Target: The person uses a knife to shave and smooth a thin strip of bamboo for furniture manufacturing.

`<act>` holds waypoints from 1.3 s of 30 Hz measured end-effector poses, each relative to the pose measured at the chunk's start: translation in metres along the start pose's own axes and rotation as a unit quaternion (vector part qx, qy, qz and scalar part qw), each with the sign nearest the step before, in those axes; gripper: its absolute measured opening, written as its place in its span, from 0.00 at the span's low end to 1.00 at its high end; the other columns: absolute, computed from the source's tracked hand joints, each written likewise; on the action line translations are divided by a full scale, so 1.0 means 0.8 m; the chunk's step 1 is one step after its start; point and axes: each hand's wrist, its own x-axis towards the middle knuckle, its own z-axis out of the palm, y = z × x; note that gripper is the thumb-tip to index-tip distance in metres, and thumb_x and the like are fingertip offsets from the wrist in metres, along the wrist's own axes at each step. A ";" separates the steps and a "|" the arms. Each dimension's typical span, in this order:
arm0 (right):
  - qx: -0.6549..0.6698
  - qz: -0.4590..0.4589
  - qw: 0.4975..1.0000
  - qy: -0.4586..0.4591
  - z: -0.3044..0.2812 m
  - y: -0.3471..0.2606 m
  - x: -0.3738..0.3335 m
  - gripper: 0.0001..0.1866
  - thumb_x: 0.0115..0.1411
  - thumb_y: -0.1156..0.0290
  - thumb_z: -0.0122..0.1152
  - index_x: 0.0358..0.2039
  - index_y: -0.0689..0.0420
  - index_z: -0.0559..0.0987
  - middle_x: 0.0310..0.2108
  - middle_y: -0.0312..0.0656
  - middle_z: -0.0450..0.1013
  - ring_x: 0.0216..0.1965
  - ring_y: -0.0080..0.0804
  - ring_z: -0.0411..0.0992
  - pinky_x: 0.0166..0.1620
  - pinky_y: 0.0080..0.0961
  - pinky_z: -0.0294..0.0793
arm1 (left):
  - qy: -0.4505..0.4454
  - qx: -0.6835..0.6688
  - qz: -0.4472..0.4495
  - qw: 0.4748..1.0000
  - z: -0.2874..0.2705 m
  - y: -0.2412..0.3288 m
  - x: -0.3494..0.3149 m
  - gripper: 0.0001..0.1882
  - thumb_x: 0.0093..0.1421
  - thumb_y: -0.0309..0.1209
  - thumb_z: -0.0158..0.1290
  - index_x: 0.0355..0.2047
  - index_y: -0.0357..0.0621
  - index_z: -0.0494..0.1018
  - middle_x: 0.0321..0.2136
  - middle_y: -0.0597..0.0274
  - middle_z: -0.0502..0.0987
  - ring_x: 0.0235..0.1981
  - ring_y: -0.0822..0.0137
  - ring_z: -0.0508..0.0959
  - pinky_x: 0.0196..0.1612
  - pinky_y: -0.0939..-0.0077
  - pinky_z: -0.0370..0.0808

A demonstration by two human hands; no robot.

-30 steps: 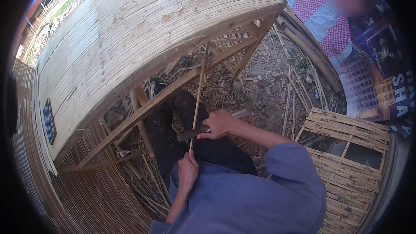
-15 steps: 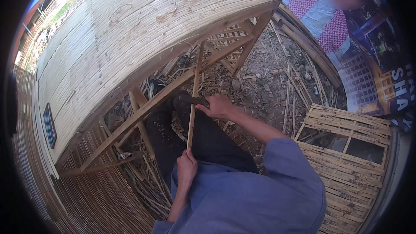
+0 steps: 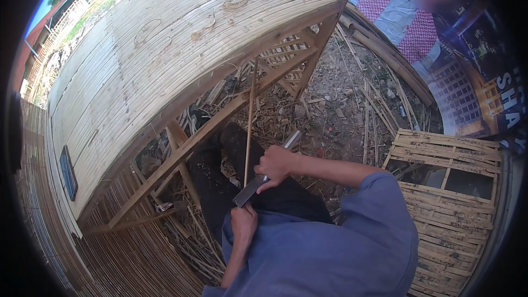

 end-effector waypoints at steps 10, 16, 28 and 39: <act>0.000 0.043 0.999 -0.013 0.004 0.000 -0.002 0.37 0.52 0.32 0.45 0.18 0.59 0.76 0.12 0.49 0.69 0.20 0.52 0.73 0.26 0.42 0.73 | 0.012 -0.006 -0.030 0.999 0.000 0.007 0.008 0.19 0.65 0.38 0.37 0.30 0.35 0.70 0.22 0.35 0.74 0.28 0.36 0.75 0.31 0.46 0.73; 0.068 0.171 0.978 0.095 0.001 0.083 0.011 0.39 0.54 0.32 0.43 0.18 0.62 0.75 0.12 0.51 0.69 0.19 0.52 0.72 0.26 0.44 0.72 | -0.005 -0.001 -0.025 1.000 -0.005 0.015 0.005 0.18 0.65 0.39 0.38 0.32 0.35 0.70 0.23 0.35 0.74 0.28 0.36 0.75 0.31 0.46 0.72; -0.044 0.072 0.994 0.069 0.013 0.042 -0.002 0.39 0.52 0.30 0.42 0.19 0.58 0.77 0.12 0.48 0.70 0.20 0.50 0.74 0.23 0.40 0.73 | 0.006 0.023 -0.028 0.999 -0.003 0.018 0.007 0.19 0.65 0.39 0.38 0.32 0.33 0.70 0.23 0.36 0.75 0.28 0.37 0.76 0.32 0.47 0.73; -0.028 0.061 0.997 -0.034 0.006 -0.019 -0.007 0.39 0.54 0.31 0.41 0.22 0.60 0.77 0.15 0.52 0.71 0.22 0.52 0.74 0.29 0.44 0.74 | 0.024 0.020 -0.016 0.999 0.000 0.015 0.015 0.18 0.65 0.38 0.39 0.31 0.34 0.69 0.22 0.37 0.75 0.27 0.38 0.76 0.31 0.47 0.73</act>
